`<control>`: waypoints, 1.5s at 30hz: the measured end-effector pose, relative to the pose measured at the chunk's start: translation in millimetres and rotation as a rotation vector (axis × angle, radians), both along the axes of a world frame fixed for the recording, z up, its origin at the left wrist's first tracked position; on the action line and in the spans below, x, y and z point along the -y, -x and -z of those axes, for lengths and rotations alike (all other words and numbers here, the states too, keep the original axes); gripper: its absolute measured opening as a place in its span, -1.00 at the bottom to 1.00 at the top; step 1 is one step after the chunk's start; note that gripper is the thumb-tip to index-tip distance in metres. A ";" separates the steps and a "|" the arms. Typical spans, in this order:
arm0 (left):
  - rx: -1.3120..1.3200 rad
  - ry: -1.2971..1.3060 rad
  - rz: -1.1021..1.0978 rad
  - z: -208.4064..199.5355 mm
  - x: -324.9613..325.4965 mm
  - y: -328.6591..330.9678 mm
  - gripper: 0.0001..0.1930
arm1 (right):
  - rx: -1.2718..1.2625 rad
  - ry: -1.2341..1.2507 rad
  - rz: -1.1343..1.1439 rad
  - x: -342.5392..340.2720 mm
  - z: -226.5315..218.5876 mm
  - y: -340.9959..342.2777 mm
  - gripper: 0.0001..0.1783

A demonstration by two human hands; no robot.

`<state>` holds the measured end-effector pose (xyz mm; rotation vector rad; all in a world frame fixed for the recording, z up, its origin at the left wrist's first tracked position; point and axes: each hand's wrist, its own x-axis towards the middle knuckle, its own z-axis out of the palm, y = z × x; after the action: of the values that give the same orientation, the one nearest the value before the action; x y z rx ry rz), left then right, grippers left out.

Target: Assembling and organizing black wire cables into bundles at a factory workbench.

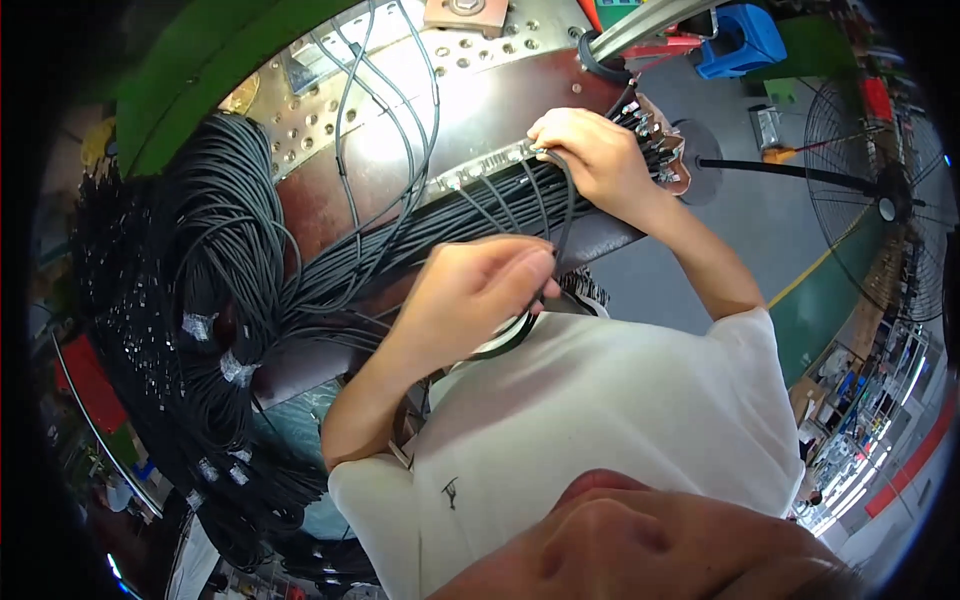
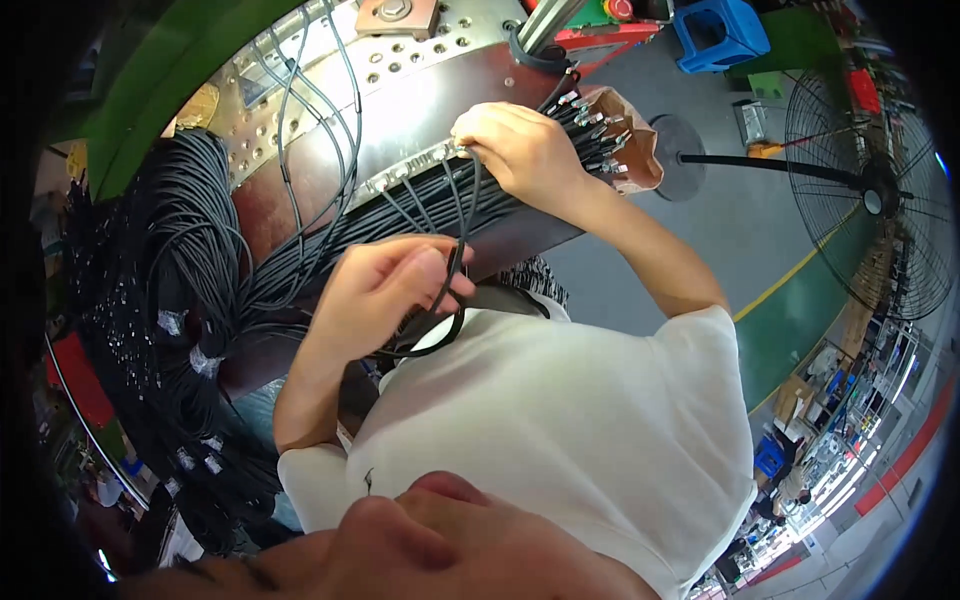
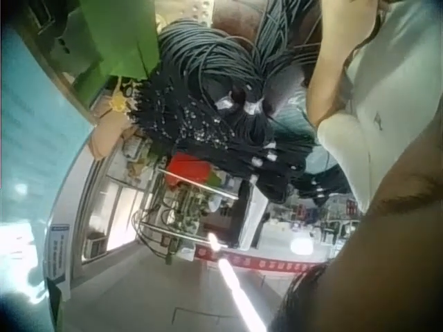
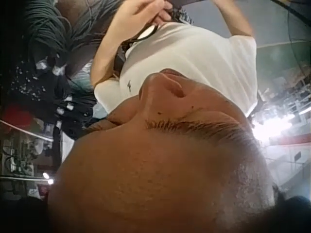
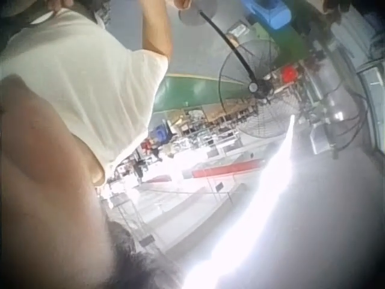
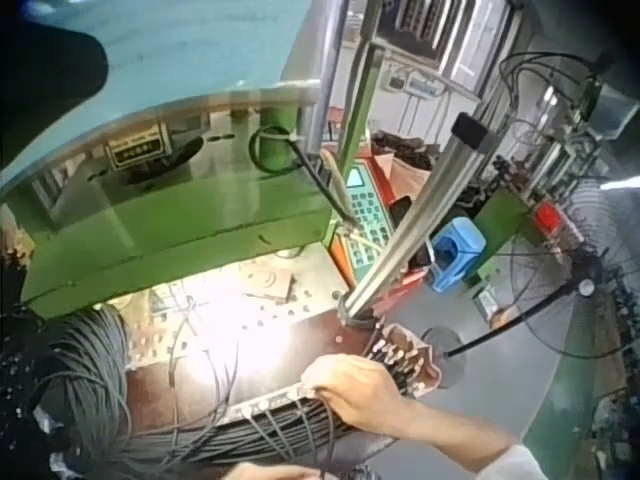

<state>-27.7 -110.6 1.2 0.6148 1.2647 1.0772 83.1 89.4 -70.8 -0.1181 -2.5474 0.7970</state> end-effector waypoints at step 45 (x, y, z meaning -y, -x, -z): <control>0.731 -0.378 -0.709 1.5 90.6 137.1 -0.65 | 0.059 0.485 -0.021 -9.9 -45.9 133.6 -0.78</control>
<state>-164.8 -201.3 -0.3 -0.0152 0.6192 1.9348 -50.5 99.3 -24.9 -0.2713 -2.3590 1.4234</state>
